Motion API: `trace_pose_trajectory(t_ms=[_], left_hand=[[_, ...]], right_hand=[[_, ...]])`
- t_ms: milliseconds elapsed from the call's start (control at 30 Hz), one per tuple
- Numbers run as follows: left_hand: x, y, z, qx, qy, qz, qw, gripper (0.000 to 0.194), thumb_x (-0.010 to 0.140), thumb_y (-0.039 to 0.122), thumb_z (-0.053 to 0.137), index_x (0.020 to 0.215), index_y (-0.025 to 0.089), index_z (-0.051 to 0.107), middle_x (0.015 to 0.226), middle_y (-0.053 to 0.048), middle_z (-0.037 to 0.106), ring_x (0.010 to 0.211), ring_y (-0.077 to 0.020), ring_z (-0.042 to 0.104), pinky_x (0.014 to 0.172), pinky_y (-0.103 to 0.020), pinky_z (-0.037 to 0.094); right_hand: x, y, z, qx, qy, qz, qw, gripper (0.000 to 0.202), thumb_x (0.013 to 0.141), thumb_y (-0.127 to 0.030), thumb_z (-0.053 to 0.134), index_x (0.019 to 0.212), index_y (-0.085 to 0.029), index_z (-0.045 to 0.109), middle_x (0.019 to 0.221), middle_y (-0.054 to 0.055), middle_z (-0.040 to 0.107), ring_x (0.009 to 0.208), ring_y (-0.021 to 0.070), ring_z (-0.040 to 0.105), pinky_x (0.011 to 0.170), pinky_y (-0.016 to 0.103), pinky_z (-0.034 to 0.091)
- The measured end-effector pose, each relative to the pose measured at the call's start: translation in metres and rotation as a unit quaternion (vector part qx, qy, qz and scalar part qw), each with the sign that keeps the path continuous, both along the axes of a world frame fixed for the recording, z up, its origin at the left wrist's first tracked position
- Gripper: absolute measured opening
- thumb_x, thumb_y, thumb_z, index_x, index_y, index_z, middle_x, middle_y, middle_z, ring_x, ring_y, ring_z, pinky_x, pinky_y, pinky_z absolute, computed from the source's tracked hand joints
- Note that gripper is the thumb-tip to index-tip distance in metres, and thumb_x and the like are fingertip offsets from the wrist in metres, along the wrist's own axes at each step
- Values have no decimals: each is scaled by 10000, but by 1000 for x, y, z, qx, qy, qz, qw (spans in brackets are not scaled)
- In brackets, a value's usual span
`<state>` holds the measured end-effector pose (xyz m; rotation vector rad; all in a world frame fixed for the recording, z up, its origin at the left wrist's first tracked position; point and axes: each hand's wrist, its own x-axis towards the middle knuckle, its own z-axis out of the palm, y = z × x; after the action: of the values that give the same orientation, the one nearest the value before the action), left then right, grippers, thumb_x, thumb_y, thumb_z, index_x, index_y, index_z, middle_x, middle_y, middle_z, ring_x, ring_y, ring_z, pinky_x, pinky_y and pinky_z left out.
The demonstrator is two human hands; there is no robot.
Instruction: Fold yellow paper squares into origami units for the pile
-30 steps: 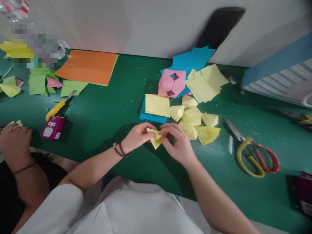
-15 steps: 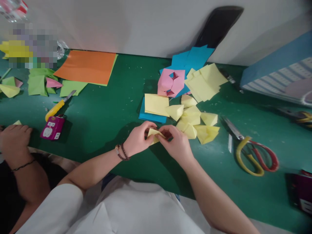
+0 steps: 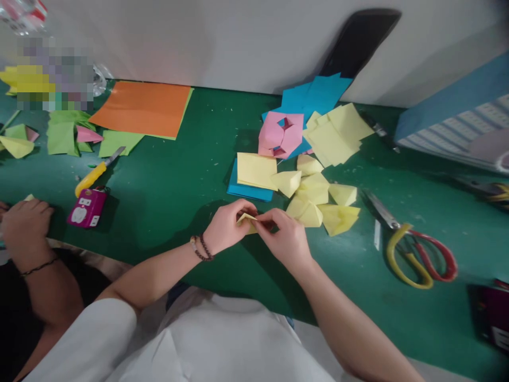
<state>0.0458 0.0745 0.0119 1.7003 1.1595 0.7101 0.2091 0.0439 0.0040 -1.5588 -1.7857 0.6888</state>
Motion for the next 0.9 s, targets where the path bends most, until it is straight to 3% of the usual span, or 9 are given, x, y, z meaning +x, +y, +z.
trace_pose_trajectory(t_ms=[100, 200, 333, 500, 667, 900], left_hand=[[0, 2, 0, 1, 30, 6, 1000, 207, 726, 17, 524, 822, 176, 615, 789, 24, 672, 691, -105, 606, 628, -192, 454], [-3, 5, 1, 23, 71, 21, 997, 128, 738, 56, 540, 679, 170, 539, 610, 50, 538, 538, -88, 466, 517, -204, 345], [-6, 8, 2, 36, 78, 44, 995, 124, 747, 66, 544, 680, 168, 519, 589, 50, 482, 534, -90, 432, 524, -213, 324], [-6, 7, 0, 16, 38, 29, 999, 170, 750, 52, 535, 855, 165, 606, 796, -1, 646, 678, -120, 578, 617, -210, 444], [-6, 10, -3, -66, -53, 35, 996, 203, 775, 85, 548, 953, 161, 610, 899, -23, 688, 759, -130, 653, 669, -210, 519], [-6, 10, -1, -43, 7, 4, 999, 169, 770, 88, 552, 891, 172, 634, 836, -3, 678, 699, -122, 608, 630, -211, 492]], right_hand=[[2, 2, 1, -25, 34, -4, 999, 158, 831, -339, 629, 734, -214, 624, 700, 23, 677, 601, 152, 628, 555, 276, 506], [9, 6, 5, -119, 117, -14, 986, 236, 817, -435, 648, 880, -209, 675, 707, 21, 689, 596, 156, 649, 571, 288, 546], [17, 9, 8, -192, 170, -22, 966, 278, 816, -436, 642, 943, -194, 691, 694, 25, 703, 564, 158, 665, 569, 294, 567], [14, 5, 5, -133, 103, -24, 985, 162, 790, -362, 656, 766, -204, 679, 657, 19, 703, 543, 164, 658, 514, 280, 529], [14, 5, 6, -89, 68, -20, 994, 127, 813, -320, 636, 769, -209, 678, 654, 6, 696, 541, 151, 651, 515, 267, 523], [11, 6, 5, 33, 9, 13, 999, 107, 863, -295, 616, 842, -208, 677, 737, 22, 690, 619, 138, 635, 565, 256, 533]])
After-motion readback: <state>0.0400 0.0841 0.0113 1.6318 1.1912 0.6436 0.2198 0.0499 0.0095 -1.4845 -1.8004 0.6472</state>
